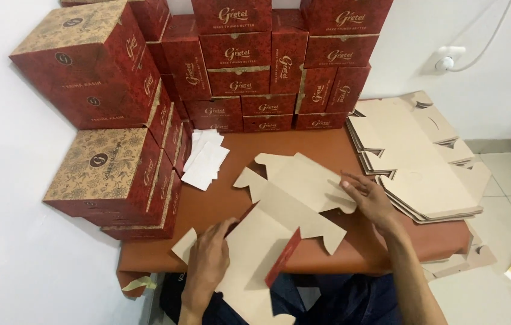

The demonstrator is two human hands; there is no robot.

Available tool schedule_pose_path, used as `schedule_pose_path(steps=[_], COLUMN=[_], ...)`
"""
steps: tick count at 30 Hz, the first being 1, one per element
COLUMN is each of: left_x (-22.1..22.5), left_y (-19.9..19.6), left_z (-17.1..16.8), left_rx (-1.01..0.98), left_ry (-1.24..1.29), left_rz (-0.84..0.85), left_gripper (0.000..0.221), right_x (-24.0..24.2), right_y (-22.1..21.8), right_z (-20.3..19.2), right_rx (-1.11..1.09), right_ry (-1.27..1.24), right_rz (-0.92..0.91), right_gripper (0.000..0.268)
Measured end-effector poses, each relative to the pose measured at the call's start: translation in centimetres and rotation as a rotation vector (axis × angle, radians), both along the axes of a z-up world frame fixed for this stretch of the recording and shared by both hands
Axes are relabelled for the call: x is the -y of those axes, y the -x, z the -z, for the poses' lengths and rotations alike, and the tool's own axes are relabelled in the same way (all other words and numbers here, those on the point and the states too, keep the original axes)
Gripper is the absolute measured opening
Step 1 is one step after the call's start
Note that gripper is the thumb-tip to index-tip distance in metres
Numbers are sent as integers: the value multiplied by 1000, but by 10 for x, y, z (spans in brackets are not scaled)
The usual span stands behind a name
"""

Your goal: Assembling small cardboard boxes from flat templates by folding and tucking flaps.

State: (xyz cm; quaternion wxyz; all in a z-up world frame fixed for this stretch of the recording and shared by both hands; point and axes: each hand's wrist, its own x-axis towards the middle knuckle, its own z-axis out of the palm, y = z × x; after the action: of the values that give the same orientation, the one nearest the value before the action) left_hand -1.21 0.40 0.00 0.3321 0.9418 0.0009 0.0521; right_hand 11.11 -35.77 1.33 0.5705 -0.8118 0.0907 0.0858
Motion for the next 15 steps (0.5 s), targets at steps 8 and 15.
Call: schedule_pose_path(steps=[8,15], left_x=[-2,13], left_y=[-27,-64], left_z=[-8,-4], left_rx=[123,204], left_ry=[12,42], left_rz=[25,79], left_gripper=[50,33], right_x=[-11,18], right_y=[41,69], right_z=[-34,-18], right_rx=[-107,-76], right_ry=[-363,-345], right_rz=[87,163], right_gripper=[62,49])
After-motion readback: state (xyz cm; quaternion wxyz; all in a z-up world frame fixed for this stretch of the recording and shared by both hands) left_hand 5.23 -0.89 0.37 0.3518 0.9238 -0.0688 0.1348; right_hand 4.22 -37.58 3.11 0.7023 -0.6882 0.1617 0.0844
